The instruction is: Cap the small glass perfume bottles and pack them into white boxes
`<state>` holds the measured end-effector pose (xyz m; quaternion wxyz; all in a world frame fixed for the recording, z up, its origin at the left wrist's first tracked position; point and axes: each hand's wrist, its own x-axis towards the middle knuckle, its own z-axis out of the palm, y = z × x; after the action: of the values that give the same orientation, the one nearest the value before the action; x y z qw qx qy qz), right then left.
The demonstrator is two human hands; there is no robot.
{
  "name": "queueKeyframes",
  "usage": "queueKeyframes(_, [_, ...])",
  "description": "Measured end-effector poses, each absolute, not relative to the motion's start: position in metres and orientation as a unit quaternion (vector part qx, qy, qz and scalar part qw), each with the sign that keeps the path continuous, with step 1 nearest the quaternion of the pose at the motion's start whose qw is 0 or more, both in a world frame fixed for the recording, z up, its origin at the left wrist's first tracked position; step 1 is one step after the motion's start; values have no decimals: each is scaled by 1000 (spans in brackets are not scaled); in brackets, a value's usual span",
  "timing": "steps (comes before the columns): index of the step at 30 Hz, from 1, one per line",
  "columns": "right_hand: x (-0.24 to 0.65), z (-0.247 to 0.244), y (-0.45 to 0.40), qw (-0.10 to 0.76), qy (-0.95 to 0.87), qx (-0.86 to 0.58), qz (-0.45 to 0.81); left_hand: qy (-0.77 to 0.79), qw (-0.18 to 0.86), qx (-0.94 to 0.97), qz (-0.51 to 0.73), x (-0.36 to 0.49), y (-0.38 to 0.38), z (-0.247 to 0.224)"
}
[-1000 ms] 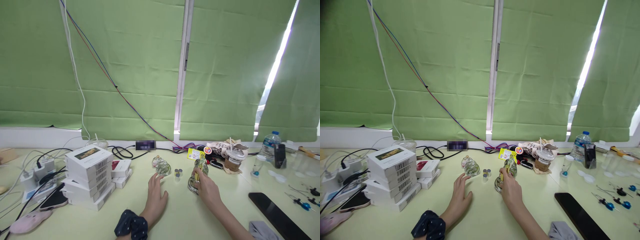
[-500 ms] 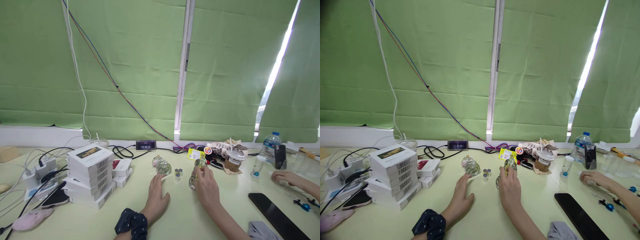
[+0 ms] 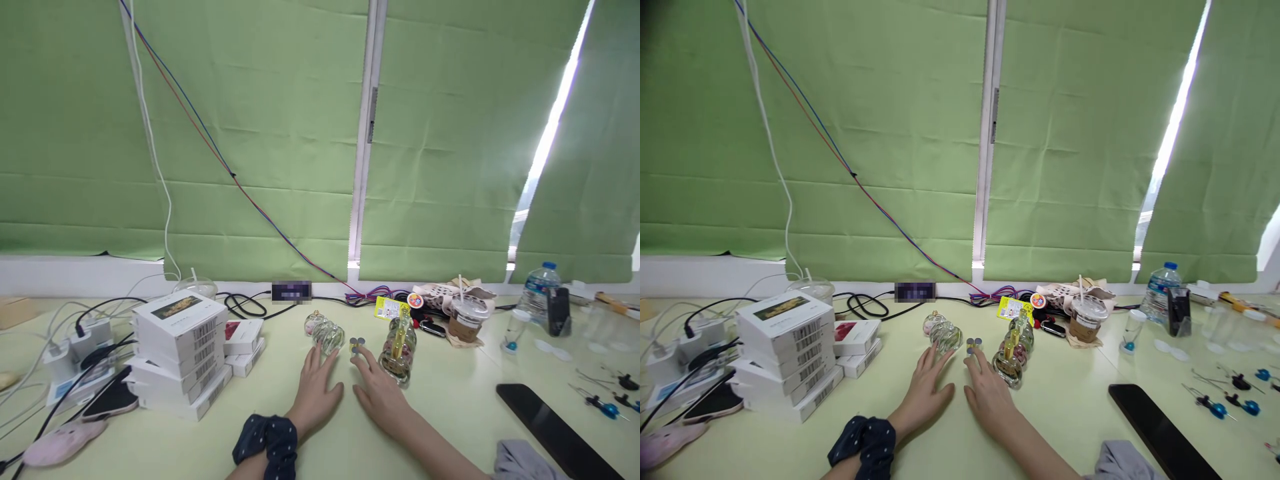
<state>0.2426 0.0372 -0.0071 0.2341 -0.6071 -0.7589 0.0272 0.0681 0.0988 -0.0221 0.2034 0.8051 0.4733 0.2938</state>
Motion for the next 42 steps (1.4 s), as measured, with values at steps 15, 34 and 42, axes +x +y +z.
queueKeyframes(15, [243, -7, 44, 224, -762, -606, 53, 488, 211, 735, 421, 65, 109, -29])
queueKeyframes(34, [245, -14, 47, 317, -761, -565, 17, 494, 223, 717, 439, 60, 111, -21])
queueKeyframes(42, [244, -10, 46, 353, -754, -553, 38, 512, 216, 716, 422, 60, 105, -16])
